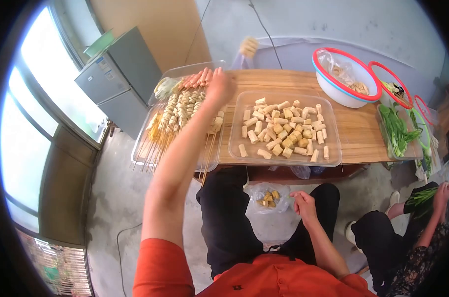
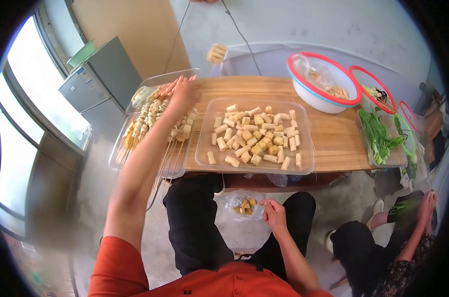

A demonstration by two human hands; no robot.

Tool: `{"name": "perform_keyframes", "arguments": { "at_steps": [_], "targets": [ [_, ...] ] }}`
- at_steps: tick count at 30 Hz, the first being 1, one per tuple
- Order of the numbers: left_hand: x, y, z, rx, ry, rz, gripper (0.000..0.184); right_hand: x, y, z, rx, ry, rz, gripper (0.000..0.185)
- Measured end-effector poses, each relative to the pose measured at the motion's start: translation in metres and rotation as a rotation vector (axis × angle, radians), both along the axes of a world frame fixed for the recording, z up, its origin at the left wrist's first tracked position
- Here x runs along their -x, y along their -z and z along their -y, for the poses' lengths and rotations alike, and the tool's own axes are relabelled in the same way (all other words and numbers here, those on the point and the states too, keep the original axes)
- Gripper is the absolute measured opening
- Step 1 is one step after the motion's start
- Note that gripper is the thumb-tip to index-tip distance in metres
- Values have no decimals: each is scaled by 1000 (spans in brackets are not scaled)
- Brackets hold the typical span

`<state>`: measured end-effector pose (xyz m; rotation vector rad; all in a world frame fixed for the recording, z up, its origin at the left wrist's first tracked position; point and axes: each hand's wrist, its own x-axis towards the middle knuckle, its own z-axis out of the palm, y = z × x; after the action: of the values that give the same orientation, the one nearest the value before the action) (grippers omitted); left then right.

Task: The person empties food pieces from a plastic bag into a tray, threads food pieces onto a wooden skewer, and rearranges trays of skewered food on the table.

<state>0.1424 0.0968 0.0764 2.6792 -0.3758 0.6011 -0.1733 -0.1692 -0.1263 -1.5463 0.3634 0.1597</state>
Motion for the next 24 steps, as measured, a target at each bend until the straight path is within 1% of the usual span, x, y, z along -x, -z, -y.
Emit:
{"name": "perform_keyframes", "arguments": {
  "at_steps": [1,3,5,8,10,11,13,14,15,17,18,20,21,23,24],
  "targets": [
    [-15,-3,-14,-85,-13,17,30,1,2,0,5,1,-3,24],
    [-18,-21,-35,11,-41,-174,32,2,7,0,-2,-3,-20,24],
    [-72,11,-74,-34,-136,-124,32,3,11,1,-5,-6,-36,24],
    [-85,14,-102,-51,-130,-170,31,5,16,4,-12,15,-66,24],
    [-94,10,-111,39,-191,-393,26,6,18,6,-22,24,-97,24],
    [-101,10,-113,38,-183,-393,26,7,20,7,-22,32,-97,24],
    [-118,16,-118,146,-258,-454,18,7,22,10,9,32,-108,24],
    [-131,21,-121,169,-288,-468,11,5,21,10,12,34,-107,24],
    [-141,26,-122,171,-286,-470,11,4,20,10,0,44,-122,23],
    [-161,33,-122,-73,-323,-483,10,1,21,10,-14,59,-135,23],
    [-179,44,-129,-73,-315,-485,10,0,22,11,-11,61,-133,23],
    [-210,69,-144,-545,-136,-377,21,2,23,11,-7,73,-141,23],
    [-207,69,-138,-544,-130,-380,21,1,22,12,-10,72,-141,23],
    [-190,59,-129,-127,-314,-493,28,1,23,13,-15,70,-143,23],
    [-184,59,-128,-129,-313,-495,28,2,24,14,-18,64,-132,23]
  ]
}}
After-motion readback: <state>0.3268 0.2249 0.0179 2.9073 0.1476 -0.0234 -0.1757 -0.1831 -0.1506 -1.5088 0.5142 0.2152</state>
